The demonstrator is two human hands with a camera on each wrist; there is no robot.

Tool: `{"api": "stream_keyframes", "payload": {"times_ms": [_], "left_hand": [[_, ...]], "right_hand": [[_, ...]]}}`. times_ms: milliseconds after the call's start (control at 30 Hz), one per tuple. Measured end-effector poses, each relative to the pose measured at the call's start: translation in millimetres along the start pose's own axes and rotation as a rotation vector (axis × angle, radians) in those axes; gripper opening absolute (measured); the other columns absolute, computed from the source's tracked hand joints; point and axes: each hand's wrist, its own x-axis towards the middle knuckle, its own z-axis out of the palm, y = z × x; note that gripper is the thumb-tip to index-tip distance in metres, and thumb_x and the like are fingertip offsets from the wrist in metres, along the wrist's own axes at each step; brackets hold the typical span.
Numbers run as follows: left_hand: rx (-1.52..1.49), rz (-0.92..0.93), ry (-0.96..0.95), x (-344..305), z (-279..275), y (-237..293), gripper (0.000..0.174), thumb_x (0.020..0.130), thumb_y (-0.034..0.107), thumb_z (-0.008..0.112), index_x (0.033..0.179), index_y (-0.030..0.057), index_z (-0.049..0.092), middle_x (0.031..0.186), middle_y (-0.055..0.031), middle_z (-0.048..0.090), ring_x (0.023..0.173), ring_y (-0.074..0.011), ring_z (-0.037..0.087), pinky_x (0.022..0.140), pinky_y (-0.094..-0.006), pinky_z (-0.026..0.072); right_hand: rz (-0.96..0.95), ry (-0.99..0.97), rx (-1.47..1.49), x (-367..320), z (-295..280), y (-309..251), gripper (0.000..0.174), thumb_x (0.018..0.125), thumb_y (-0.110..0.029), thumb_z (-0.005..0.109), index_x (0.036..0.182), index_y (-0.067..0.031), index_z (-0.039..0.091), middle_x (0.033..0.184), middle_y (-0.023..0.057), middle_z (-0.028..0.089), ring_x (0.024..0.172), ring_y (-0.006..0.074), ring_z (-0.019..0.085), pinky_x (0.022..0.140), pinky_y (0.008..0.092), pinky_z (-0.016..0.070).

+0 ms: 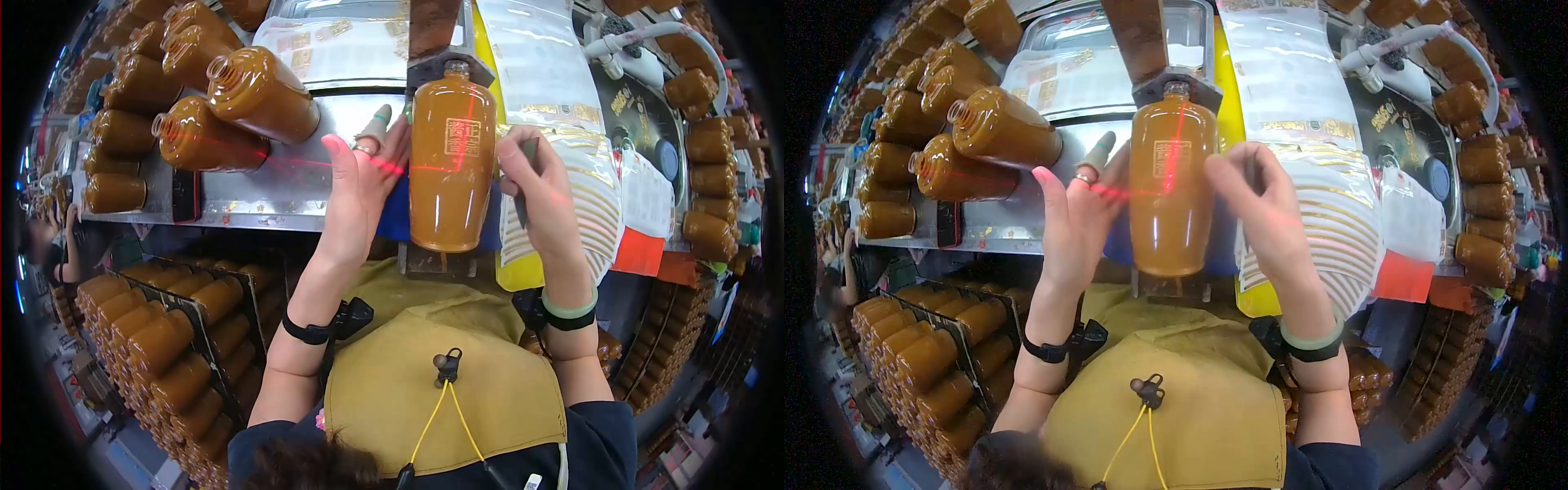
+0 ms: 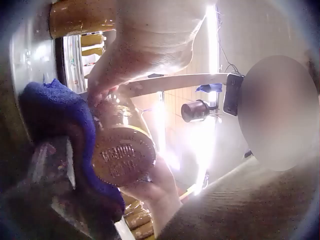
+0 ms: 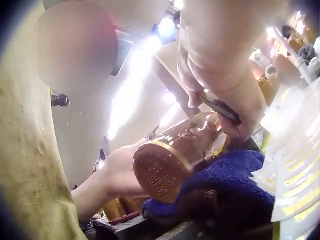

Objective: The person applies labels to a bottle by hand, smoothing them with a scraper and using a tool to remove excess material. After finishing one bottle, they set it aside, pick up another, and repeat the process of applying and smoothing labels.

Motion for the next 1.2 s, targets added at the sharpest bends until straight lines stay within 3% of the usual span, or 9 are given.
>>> {"api": "stream_keyframes", "payload": {"times_ms": [67, 233, 300, 333, 400, 500, 533, 1133, 1200], "left_hand": [[0.076, 0.009, -0.105, -6, 0, 4, 0.117, 0.092, 0.087, 0.002, 0.162, -0.0061, 0.021, 0.166, -0.0232, 0.031, 0.154, -0.0313, 0.031, 0.127, -0.0453, 0.0165], [0.100, 0.019, -0.054, -10, 3, 14, 0.113, 0.095, 0.085, 0.007, 0.162, -0.0053, 0.023, 0.162, -0.0225, 0.039, 0.151, -0.0317, 0.034, 0.126, -0.0454, 0.0184], [0.108, 0.045, -0.107, -9, 8, 19, 0.085, 0.107, 0.066, 0.032, 0.155, -0.0044, 0.038, 0.157, -0.0185, 0.047, 0.144, -0.0261, 0.044, 0.122, -0.0427, 0.0282], [0.111, 0.046, -0.112, -7, 9, 15, 0.085, 0.107, 0.066, 0.032, 0.155, -0.0044, 0.038, 0.157, -0.0185, 0.047, 0.144, -0.0261, 0.044, 0.122, -0.0427, 0.0282], [0.196, 0.102, -0.071, 0, 10, 2, 0.045, 0.109, 0.031, 0.057, 0.138, -0.0017, 0.052, 0.144, -0.0122, 0.057, 0.131, -0.0173, 0.055, 0.113, -0.0361, 0.0410], [0.142, 0.037, -0.074, 5, 9, -1, 0.037, 0.101, 0.013, 0.069, 0.130, -0.0031, 0.052, 0.125, -0.0076, 0.063, 0.112, -0.0105, 0.062, 0.098, -0.0287, 0.0520], [0.142, 0.085, -0.095, 7, 9, -3, 0.042, 0.101, 0.016, 0.070, 0.132, -0.0048, 0.050, 0.124, -0.0096, 0.064, 0.111, -0.0118, 0.063, 0.096, -0.0288, 0.0531], [0.168, 0.025, -0.083, 7, 11, -1, 0.054, 0.098, 0.011, 0.074, 0.139, -0.0072, 0.045, 0.131, -0.0120, 0.060, 0.119, -0.0161, 0.061, 0.102, -0.0319, 0.0509], [0.176, 0.033, -0.078, 7, 11, 0, 0.052, 0.098, 0.011, 0.073, 0.139, -0.0070, 0.046, 0.133, -0.0122, 0.060, 0.119, -0.0161, 0.061, 0.102, -0.0318, 0.0510]], "right_hand": [[0.031, 0.000, 0.051, 4, -7, 4, 0.021, 0.102, -0.025, 0.069, 0.106, -0.0071, 0.060, 0.086, -0.0062, 0.053, 0.076, 0.0028, 0.046, 0.068, 0.0198, 0.0374], [0.065, 0.004, 0.098, 7, -7, 12, 0.023, 0.107, -0.031, 0.062, 0.107, -0.0076, 0.061, 0.085, -0.0054, 0.052, 0.074, 0.0046, 0.045, 0.067, 0.0208, 0.0377], [0.059, -0.037, 0.094, 5, -5, 13, 0.021, 0.106, -0.029, 0.064, 0.108, -0.0081, 0.061, 0.087, -0.0050, 0.054, 0.075, 0.0045, 0.046, 0.068, 0.0210, 0.0384], [0.060, -0.040, 0.064, 4, -2, 11, 0.020, 0.107, -0.028, 0.061, 0.106, -0.0085, 0.059, 0.088, -0.0043, 0.053, 0.076, 0.0056, 0.047, 0.069, 0.0220, 0.0393], [0.075, -0.053, 0.015, 0, -1, 9, 0.018, 0.107, -0.025, 0.062, 0.105, -0.0086, 0.056, 0.089, -0.0051, 0.052, 0.077, 0.0049, 0.047, 0.069, 0.0219, 0.0397], [0.003, -0.065, -0.018, -8, 6, 5, 0.017, 0.104, -0.021, 0.067, 0.105, -0.0083, 0.055, 0.087, -0.0064, 0.053, 0.078, 0.0028, 0.047, 0.069, 0.0199, 0.0384], [0.025, -0.086, 0.068, -7, 1, 7, 0.018, 0.097, -0.013, 0.075, 0.103, -0.0071, 0.059, 0.094, -0.0033, 0.062, 0.091, 0.0046, 0.059, 0.081, 0.0219, 0.0480], [-0.081, -0.040, 0.045, 13, 12, 2, 0.027, 0.095, -0.019, 0.078, 0.098, -0.0065, 0.054, 0.095, -0.0007, 0.059, 0.088, 0.0054, 0.055, 0.076, 0.0216, 0.0468], [-0.088, -0.024, -0.089, 14, 9, 3, 0.025, 0.098, -0.019, 0.074, 0.108, -0.0038, 0.056, 0.096, -0.0009, 0.058, 0.090, 0.0050, 0.054, 0.078, 0.0221, 0.0465]]}}
